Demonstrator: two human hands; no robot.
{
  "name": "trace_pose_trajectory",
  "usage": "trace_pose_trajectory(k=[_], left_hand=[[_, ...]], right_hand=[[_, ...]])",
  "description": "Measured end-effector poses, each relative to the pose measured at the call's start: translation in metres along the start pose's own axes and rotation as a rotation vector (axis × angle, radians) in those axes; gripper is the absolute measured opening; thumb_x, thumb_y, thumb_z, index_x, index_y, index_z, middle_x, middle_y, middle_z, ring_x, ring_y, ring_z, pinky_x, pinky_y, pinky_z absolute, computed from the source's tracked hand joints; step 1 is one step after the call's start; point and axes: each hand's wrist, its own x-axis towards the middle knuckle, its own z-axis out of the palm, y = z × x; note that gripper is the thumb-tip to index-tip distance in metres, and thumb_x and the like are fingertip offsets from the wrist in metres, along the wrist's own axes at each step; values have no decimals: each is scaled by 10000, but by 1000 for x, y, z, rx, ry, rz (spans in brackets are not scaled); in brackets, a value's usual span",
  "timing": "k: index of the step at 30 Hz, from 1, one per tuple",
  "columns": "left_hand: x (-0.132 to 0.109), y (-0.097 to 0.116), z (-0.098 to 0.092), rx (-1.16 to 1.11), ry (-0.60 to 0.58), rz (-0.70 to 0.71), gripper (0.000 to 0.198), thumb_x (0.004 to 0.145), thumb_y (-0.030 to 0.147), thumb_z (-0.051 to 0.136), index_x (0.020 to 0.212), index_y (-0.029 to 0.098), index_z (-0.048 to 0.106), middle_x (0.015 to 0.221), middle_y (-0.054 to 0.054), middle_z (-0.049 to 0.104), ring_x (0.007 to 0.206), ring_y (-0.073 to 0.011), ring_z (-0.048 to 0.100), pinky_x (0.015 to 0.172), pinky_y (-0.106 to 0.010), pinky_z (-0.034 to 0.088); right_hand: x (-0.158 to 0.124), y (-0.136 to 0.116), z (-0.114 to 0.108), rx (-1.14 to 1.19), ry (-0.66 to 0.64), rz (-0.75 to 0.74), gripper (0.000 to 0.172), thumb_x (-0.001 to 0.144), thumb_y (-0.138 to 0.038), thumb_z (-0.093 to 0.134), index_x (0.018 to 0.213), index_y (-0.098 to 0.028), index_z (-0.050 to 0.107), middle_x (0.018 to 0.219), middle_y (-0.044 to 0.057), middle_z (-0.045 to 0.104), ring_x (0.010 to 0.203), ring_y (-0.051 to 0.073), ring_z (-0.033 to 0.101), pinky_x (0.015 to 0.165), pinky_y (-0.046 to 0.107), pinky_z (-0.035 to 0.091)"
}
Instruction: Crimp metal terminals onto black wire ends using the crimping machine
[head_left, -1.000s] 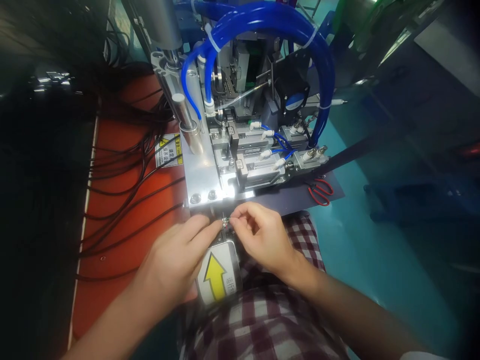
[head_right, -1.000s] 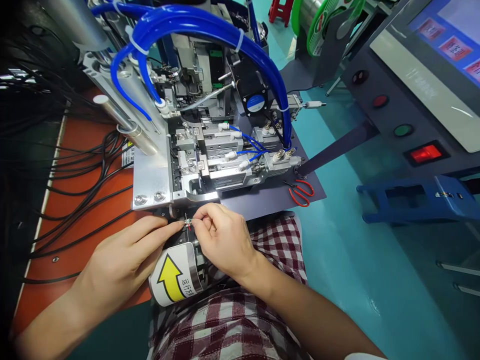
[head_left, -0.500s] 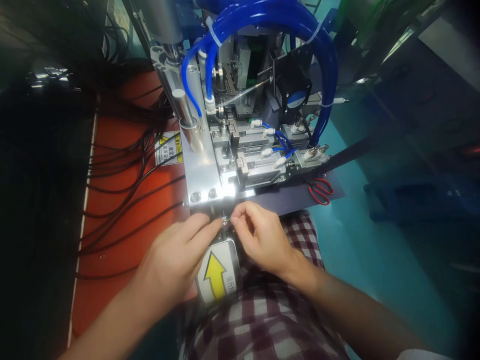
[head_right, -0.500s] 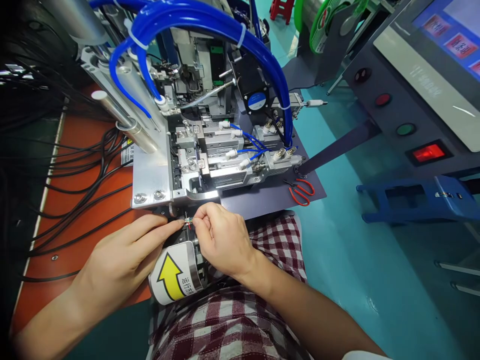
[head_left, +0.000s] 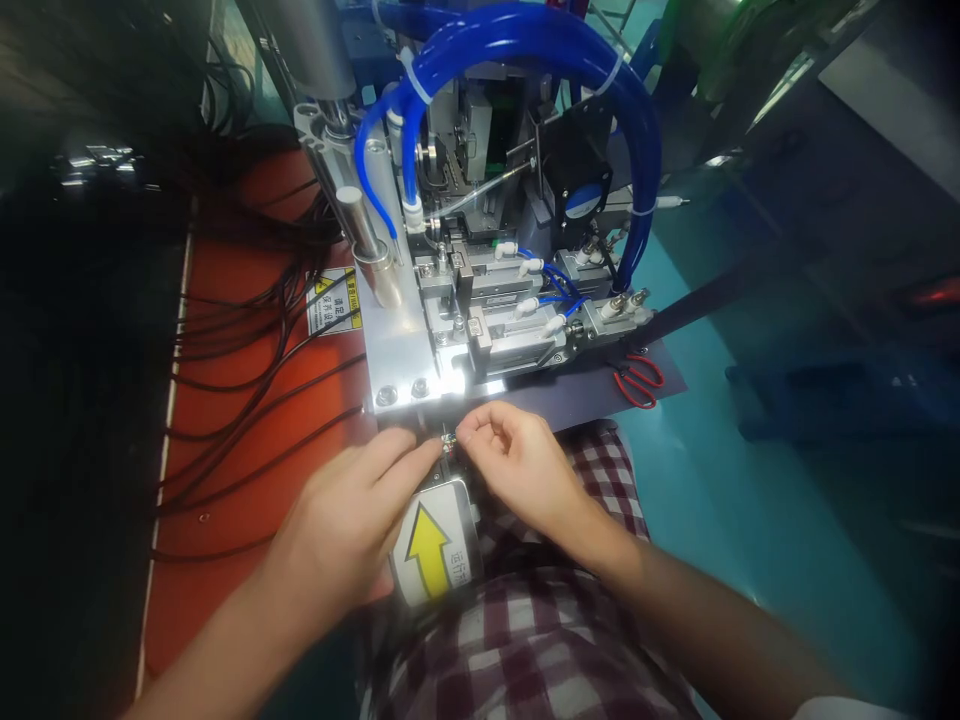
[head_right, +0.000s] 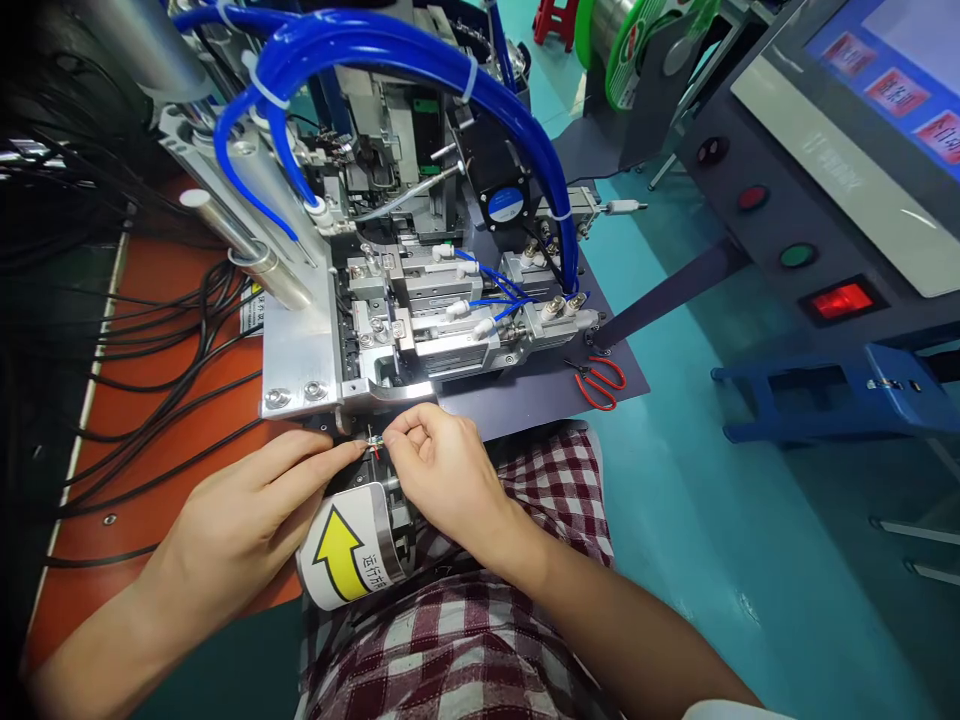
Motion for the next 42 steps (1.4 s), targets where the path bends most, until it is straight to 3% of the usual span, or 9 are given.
trace_pose_trajectory(k=[8,16,22,28,36,42], left_hand=[[-3,1,3,-22,6,-24,279,957,79,428,1188,125,578,982,-94,660,777,-175,652,619,-277,512],[-4,1,3,-36,-3,-29,271,950,71,443,1171,110,595,992,-104,650,801,-185,650,636,-282,504],[-1,0,1,-24,-11,-10,282,927,43,453,1159,89,606,964,-108,663,788,-190,664,625,-280,521],[0,1,1,-30,-9,-1,281,924,67,440,1143,73,616,951,-121,669,760,-200,670,602,-296,534],[1,1,0,-32,-6,1,291,918,69,438,1148,72,616,949,-129,667,751,-206,670,591,-302,533],[1,1,0,-39,-12,-5,279,935,76,434,1155,77,607,929,-118,663,742,-198,665,608,-300,539]], right_hand=[[-1,4,3,-184,32,-286,124,907,-198,506,786,-201,535,618,-41,503,557,116,467,546,247,377],[-1,7,3,-237,30,-255,130,909,-202,503,783,-201,530,605,-46,496,539,116,448,544,254,348],[0,0,-1,-257,-10,-71,157,906,-200,515,756,-193,561,598,-42,547,550,118,497,564,250,366],[-2,-7,0,-292,51,-255,115,927,-229,542,933,-172,642,640,-28,591,581,128,526,602,257,395],[1,-2,2,-296,73,-352,125,888,-192,554,779,-182,615,601,-41,536,549,108,489,563,240,360],[0,-5,1,-228,34,-171,170,881,-207,543,717,-188,584,542,-60,486,503,98,428,534,247,329]])
